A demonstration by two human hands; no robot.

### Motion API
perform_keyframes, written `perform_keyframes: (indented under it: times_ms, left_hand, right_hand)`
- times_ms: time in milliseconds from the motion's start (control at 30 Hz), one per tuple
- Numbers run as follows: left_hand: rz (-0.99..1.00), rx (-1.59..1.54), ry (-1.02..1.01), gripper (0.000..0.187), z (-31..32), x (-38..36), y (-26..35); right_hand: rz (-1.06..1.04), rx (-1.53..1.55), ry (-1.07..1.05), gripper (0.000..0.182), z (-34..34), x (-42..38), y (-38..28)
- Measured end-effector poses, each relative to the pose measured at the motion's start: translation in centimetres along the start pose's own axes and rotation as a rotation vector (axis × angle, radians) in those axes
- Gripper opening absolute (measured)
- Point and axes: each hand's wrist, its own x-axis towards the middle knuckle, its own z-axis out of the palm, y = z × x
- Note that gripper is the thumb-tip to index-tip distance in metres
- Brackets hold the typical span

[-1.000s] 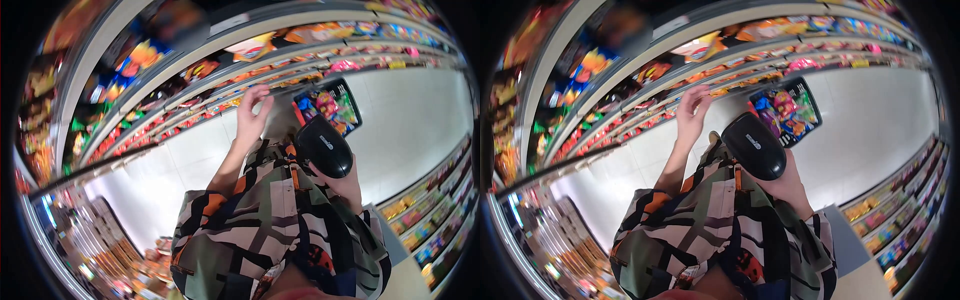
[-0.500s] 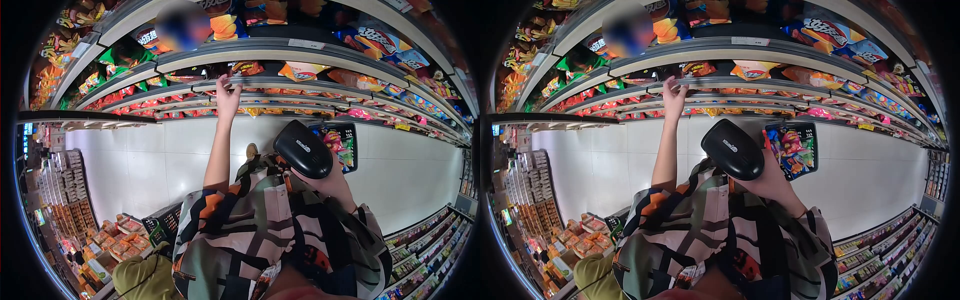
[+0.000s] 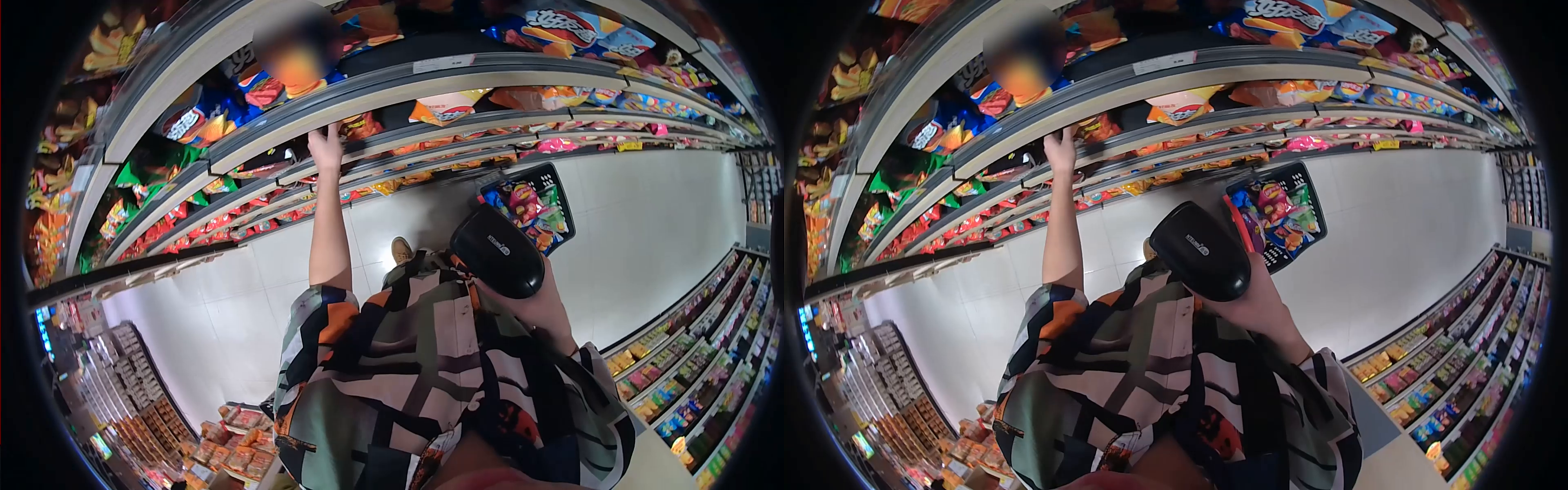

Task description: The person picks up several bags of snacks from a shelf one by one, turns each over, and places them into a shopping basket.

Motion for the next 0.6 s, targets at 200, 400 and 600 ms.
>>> perform_keyframes:
  times_ms: [200,400,600]
  left_hand:
    - [-0.004,0.187,-0.047,0.032,-1.5,-1.6,6.0]
    - [0.091,-0.195,-0.042,0.035,-3.1,-4.2,8.7]
    - [-0.498,-0.472,-0.129,0.027,-4.3,-12.4,9.9]
  right_hand:
    - [0.003,0.071,0.048,0.040,0.5,-0.3,0.8]
    - [-0.013,0.053,0.050,0.042,0.3,-0.5,0.9]
    - [-0.001,0.088,0.081,0.044,-0.5,-0.7,1.9]
